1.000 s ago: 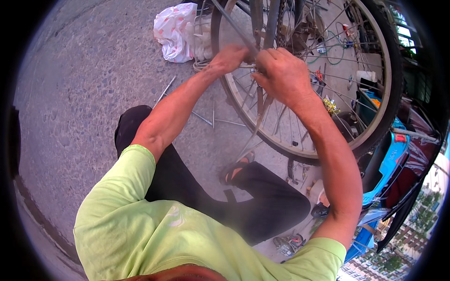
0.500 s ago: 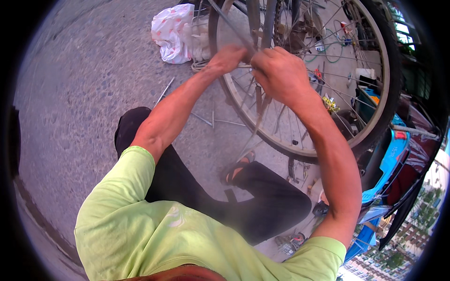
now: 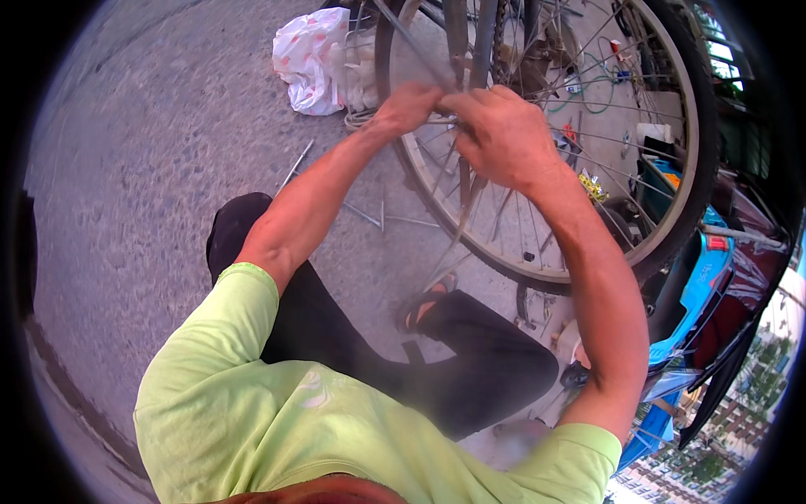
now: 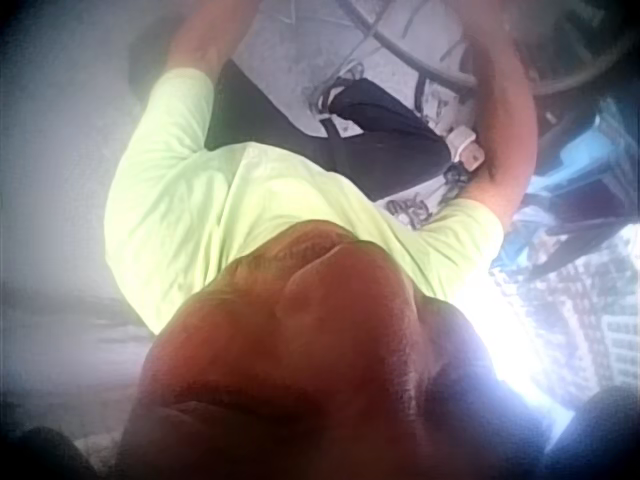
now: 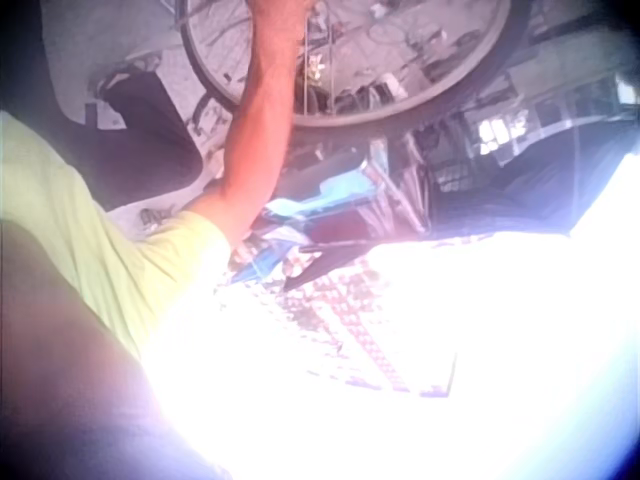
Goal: The person works on the rear wheel of a bicycle, handling the hub area, tightening parts with a wrench, and placing the chain back onto the sprocket while the bike is upside down on the ground.
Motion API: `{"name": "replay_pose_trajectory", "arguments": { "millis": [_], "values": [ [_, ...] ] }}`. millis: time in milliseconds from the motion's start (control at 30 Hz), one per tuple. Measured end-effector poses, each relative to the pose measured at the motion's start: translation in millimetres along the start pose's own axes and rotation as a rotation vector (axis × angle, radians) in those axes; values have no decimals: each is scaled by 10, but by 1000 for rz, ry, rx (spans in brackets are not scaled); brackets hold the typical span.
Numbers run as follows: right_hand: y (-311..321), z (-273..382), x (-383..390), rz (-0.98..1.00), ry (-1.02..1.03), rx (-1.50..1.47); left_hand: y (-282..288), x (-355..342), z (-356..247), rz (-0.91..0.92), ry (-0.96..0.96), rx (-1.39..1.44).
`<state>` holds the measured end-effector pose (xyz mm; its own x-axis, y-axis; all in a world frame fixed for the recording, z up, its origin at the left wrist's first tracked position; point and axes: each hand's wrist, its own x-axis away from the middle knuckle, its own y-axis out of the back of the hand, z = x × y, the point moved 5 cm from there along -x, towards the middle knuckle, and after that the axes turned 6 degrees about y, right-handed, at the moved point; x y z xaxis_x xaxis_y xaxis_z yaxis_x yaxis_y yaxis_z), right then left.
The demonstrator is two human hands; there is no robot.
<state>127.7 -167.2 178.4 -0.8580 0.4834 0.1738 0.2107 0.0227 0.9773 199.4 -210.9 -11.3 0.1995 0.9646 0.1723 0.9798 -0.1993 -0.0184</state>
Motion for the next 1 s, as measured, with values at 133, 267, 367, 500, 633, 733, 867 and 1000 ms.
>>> {"name": "replay_pose_trajectory", "arguments": {
  "millis": [133,267,367,500,633,733,867,1000],
  "values": [
    [15,13,-47,3,16,-6,-46,-160,160,-38,-28,3],
    [1,0,-22,10,-53,3,-22,-106,115,-14,-20,-14],
    [13,30,-27,-48,56,-21,-24,-134,153,-28,-27,6],
    [8,26,-64,5,2,31,-53,-211,199,-17,-45,10],
    [-2,-24,-12,-30,-5,-10,-69,-126,116,-27,-39,46],
    [5,-30,31,-77,105,-25,-33,-99,87,-42,-44,-26],
    [1,-27,-36,-48,13,0,-16,-97,97,-31,-72,83],
    [22,-2,-2,-75,20,-6,-40,-113,142,-60,-39,77]
  ]
}}
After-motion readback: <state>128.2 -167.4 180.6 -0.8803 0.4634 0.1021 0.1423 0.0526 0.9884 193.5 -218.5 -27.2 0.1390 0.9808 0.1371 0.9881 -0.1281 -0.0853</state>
